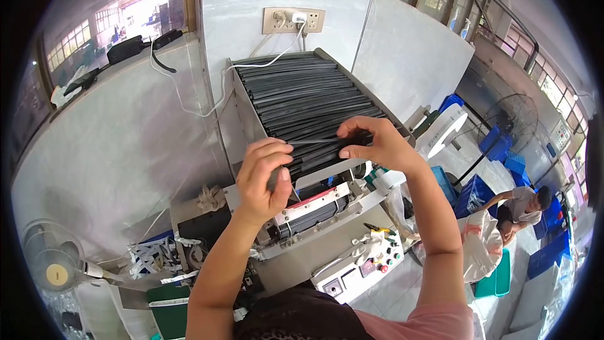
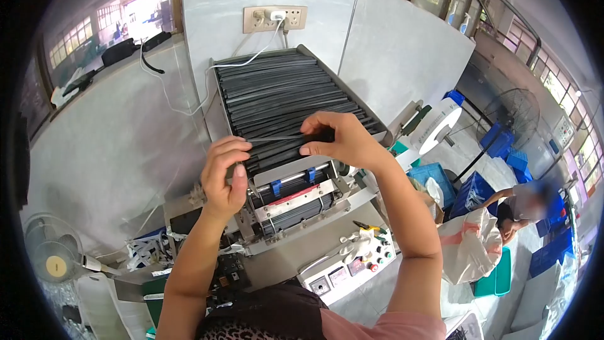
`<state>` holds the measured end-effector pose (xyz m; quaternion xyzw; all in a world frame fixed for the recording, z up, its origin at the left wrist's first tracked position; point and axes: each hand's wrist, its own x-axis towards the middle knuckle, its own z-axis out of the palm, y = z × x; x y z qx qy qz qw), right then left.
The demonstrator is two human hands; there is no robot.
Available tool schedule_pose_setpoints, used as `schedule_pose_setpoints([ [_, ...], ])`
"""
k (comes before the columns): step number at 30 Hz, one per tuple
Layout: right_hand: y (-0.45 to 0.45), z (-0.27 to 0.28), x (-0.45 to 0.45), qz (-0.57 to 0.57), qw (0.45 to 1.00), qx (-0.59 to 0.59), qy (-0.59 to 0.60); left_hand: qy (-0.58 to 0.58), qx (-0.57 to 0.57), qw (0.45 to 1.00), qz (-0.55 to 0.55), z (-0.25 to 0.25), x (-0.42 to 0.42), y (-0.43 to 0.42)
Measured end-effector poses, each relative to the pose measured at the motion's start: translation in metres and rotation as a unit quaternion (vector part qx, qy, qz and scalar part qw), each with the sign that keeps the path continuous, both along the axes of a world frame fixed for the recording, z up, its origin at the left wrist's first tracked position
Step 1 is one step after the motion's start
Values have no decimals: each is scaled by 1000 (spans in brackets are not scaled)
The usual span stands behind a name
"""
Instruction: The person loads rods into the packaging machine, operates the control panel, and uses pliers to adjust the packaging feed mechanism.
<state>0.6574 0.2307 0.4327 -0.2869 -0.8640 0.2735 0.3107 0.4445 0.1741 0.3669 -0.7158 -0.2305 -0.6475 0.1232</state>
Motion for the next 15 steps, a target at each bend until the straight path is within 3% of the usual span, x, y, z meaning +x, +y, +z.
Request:
schedule_pose_setpoints([
  [2, -8, 0, 5, -19, 1000, -6, 21, -47, -3, 999, 5, 0, -4, 0],
  [6, -20, -9, 15, -11, 981, 193, -13, -50, -54, 997, 35, 3, -4, -1],
  [11, -22, -26, 18, -47, 959, 279, 11, -11, -47, 999, 14, 10, 14, -12],
  [15, -20, -27, 12, -65, 941, 330, -33, 117, -32, 985, 125, 18, 32, -20],
])
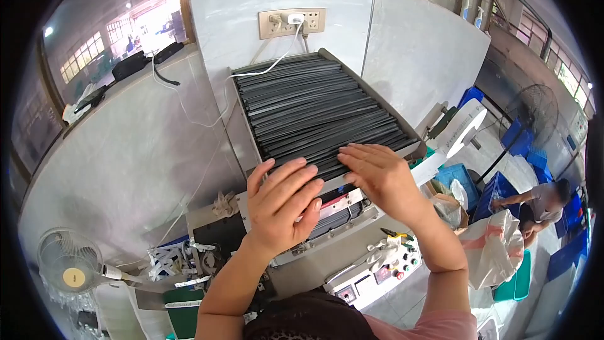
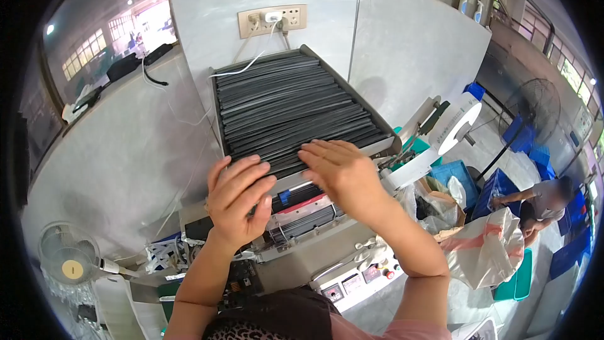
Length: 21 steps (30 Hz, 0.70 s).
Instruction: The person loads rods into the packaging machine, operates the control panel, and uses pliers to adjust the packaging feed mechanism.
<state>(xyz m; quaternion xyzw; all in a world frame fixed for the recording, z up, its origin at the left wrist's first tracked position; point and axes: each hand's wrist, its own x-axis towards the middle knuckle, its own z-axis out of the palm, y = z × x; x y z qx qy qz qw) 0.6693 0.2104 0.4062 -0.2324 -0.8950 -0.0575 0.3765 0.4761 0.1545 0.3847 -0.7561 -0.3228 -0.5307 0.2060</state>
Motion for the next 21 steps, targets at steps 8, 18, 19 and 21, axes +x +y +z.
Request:
schedule_pose_setpoints([
  [8, -7, 6, 51, -68, 995, 46, 63, 49, 13, 998, 31, -10, 5, 2],
  [18, 220, -124, 325, -493, 867, 68, -17, 1, 29, 999, 35, -21, 0, 21],
  [19, 214, -101, 319, -517, 856, -9, 0, -13, 28, 999, 34, -23, -1, 22],
  [21, 260, -108, 381, -570, 806, 132, -96, -16, 22, 998, 49, -25, -3, 20],
])
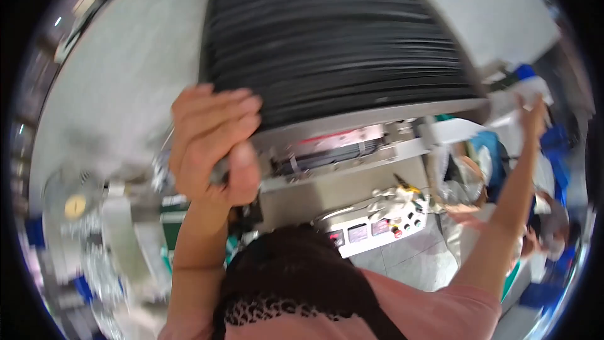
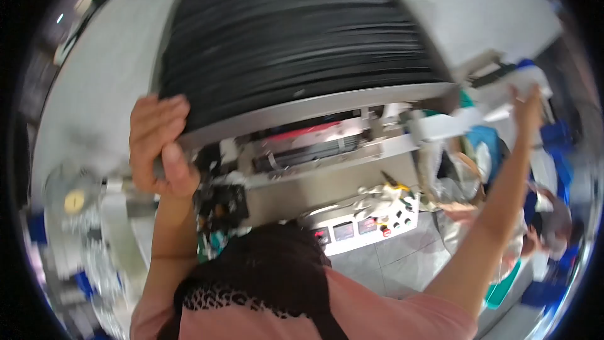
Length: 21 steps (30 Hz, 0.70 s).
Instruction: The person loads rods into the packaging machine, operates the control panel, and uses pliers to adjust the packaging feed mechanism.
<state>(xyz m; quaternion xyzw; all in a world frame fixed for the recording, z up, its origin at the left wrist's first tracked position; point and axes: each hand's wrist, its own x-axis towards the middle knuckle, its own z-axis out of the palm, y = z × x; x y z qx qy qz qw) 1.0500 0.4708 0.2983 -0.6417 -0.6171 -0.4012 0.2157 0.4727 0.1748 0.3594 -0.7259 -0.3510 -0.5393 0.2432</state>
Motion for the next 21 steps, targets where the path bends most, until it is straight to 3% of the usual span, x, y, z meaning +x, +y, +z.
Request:
schedule_pose_setpoints([
  [3, 8, 21, 12, -93, 985, -142, -18, -8, 19, 1000, -3, -11, -2, 3],
  [16, -12, 14, -37, -83, 991, -99, -23, -26, -61, 998, 0, -12, 7, -8],
  [21, -27, 13, -69, -148, 980, -130, -11, -34, -62, 997, -12, -12, 7, -9],
])
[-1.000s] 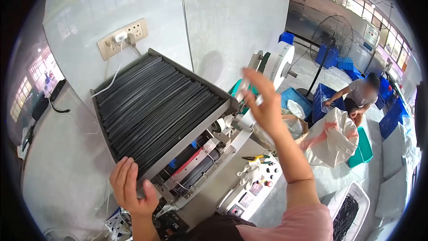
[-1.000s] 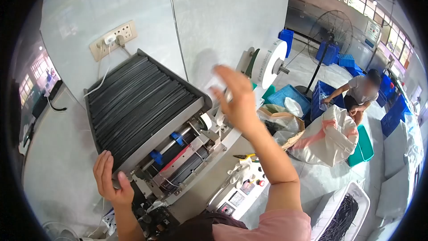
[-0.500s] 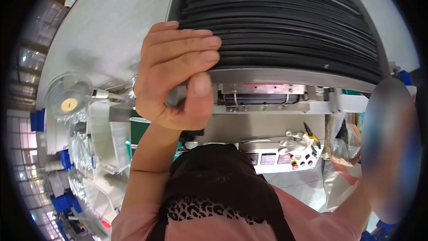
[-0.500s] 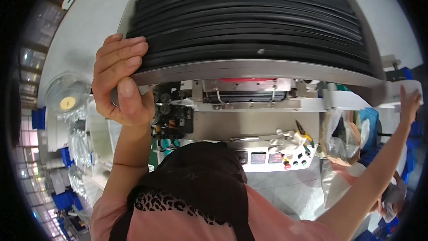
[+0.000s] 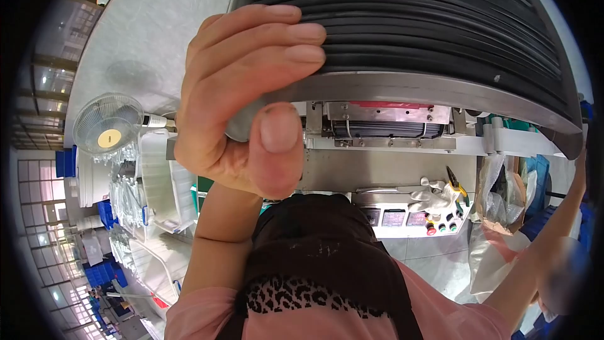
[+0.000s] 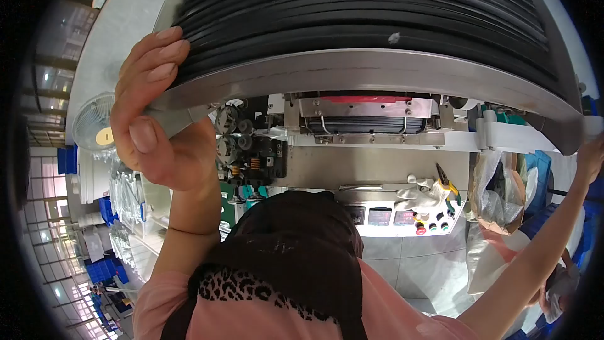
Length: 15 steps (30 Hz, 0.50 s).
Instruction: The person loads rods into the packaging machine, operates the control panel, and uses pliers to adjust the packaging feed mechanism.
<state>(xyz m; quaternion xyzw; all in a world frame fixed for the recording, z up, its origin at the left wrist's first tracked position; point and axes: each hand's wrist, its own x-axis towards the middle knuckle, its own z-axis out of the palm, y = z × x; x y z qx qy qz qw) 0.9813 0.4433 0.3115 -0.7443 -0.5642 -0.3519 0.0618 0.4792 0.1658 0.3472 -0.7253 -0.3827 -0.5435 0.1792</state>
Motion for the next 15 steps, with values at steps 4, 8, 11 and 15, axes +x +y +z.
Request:
schedule_pose_setpoints([
  [4, 9, -16, 4, 1, 999, 27, -38, 17, 6, 1000, -5, 0, -5, 1],
  [8, 1, -19, -8, -25, 999, 6, 20, 37, 29, 998, -30, 0, -6, 5],
  [11, -4, -20, -17, -26, 999, 1, 31, 37, 42, 998, -23, 0, -5, 6],
  [15, 22, -57, 49, 118, 988, 79, -63, 47, 26, 998, 18, 2, -5, 4],
])
